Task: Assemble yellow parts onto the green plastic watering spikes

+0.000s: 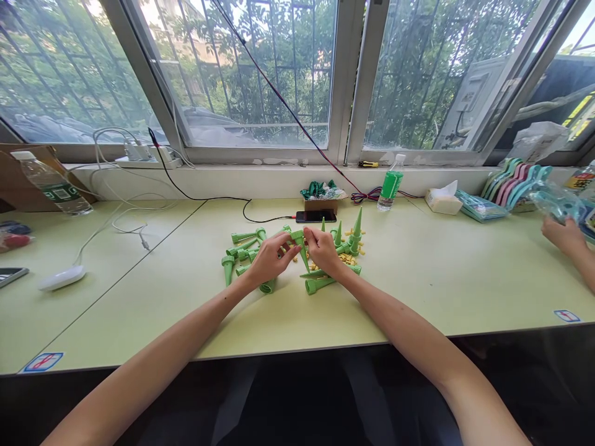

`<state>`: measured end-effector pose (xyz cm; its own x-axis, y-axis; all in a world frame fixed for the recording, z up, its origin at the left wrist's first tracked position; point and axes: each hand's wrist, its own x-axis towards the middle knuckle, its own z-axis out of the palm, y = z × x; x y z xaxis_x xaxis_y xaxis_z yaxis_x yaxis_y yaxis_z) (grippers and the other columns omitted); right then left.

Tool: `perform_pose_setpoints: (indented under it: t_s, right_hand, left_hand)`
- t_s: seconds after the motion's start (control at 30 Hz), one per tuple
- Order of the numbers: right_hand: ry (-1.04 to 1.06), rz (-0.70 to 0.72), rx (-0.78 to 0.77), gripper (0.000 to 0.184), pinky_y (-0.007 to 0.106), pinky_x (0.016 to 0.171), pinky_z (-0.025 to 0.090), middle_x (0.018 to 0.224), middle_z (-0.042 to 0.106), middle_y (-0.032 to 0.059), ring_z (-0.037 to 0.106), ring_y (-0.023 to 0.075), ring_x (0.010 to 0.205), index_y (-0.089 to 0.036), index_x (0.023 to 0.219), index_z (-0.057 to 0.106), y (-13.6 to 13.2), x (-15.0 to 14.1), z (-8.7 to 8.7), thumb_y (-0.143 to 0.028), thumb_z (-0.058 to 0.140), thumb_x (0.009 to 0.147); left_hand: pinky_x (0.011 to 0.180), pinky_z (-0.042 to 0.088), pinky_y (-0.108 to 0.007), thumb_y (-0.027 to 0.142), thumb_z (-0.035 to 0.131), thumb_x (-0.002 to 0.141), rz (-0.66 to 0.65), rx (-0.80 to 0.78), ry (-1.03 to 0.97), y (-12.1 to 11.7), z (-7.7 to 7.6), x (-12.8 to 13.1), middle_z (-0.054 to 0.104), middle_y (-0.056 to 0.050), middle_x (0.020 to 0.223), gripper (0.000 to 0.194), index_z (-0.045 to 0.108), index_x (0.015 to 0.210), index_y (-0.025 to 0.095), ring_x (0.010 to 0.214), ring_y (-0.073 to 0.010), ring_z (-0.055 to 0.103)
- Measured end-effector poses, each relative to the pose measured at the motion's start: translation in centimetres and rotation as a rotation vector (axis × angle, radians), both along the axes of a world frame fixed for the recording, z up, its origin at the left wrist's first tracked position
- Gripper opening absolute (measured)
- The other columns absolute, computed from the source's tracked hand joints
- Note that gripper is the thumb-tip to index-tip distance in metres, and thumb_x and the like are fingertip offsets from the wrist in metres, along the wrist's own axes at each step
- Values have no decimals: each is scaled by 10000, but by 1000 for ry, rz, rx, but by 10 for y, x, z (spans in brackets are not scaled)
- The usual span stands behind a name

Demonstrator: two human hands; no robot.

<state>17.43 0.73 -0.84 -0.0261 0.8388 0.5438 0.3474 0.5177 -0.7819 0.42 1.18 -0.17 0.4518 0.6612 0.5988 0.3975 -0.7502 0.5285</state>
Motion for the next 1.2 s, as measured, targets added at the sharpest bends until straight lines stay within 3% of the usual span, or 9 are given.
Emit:
perform_pose_setpoints:
  t_s: [0.43,0.7,1.2]
  right_hand:
    - [2,7,-3,608,274,459,271,493,389,-21,351,118,477,-227,605,371,1,1,2,-753,359,909]
    - [-3,21,-4,600,273,462,279,498,403,-18,362,118,474,-227,608,378,1,1,2,-743,360,913]
    - [-3,27,10,608,267,461,257,486,390,-21,340,112,475,-221,606,368,3,1,1,-748,357,910]
  left_hand:
    - [582,473,-254,326,600,922,-25,78,-13,2,-2,-2,548,-23,860,205,499,817,183,644,-103,570]
    - [614,488,-253,288,555,945,-35,111,8,1,-2,-3,549,-38,932,99,549,955,190,697,-114,591]
    - [630,474,-237,274,470,997,-89,281,38,5,-3,-7,569,-82,1043,277,567,1253,229,733,-120,550]
